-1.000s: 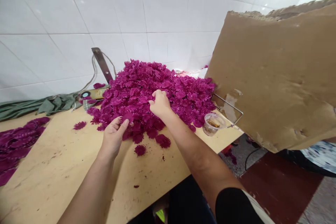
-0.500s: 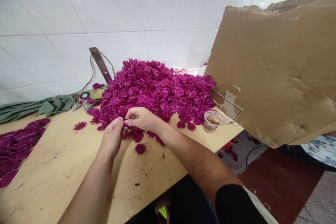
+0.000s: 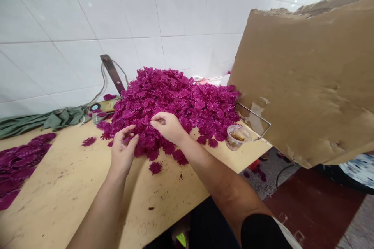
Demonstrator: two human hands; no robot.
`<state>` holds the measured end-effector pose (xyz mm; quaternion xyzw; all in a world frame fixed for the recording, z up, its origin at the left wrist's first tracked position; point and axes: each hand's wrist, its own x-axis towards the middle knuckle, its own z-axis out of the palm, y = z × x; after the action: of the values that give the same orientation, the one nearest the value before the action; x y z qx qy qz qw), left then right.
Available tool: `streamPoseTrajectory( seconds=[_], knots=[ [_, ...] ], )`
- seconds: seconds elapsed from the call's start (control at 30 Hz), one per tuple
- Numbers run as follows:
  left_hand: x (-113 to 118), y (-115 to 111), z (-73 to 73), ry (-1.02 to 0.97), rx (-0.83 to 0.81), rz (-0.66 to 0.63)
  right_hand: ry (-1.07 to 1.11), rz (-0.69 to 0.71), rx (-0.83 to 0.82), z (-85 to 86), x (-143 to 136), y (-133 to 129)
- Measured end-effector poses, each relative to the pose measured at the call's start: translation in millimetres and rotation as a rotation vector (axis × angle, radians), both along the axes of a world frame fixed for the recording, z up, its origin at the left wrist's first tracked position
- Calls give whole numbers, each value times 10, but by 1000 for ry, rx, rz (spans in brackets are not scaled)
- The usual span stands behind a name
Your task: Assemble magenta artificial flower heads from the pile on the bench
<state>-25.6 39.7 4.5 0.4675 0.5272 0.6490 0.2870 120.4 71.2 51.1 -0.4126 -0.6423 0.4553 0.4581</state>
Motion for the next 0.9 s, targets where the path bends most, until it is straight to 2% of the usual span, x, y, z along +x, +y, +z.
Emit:
streamPoseTrajectory(
  seconds=[0.07, 0.17, 0.23, 0.3, 0.43, 0.57, 0.63, 0.77, 0.83, 0.9],
  knots=[
    [9, -31, 23, -16, -12, -92, -102, 4, 75, -28, -68, -87],
    [45, -71, 71, -100, -84, -242, -261, -64, 265, -63, -120, -177],
    [71, -75, 90, -166, -110, -256, -342, -86, 384, -72, -121, -214],
    [83, -61, 93, -230, -131, -239, -385, -44, 431, -58, -104, -238],
    [58, -32, 74, -237, -143, -208, -343, 69, 355, 17, -75, -257],
    [26, -29, 57, -175, -127, -183, -365, 8, 304, 39, -116, -241],
    [20, -28, 43, -179, -130, -195, -334, 77, 206, 10, -157, -220],
    [27, -28, 7, -222, -152, -285, -126, 278, 12, -58, -238, -170],
    [35, -32, -3, -243, -142, -327, -69, 261, 9, -67, -254, -126],
    [36, -39, 4, -262, -96, -320, -52, 133, 39, -62, -224, -39]
  ],
)
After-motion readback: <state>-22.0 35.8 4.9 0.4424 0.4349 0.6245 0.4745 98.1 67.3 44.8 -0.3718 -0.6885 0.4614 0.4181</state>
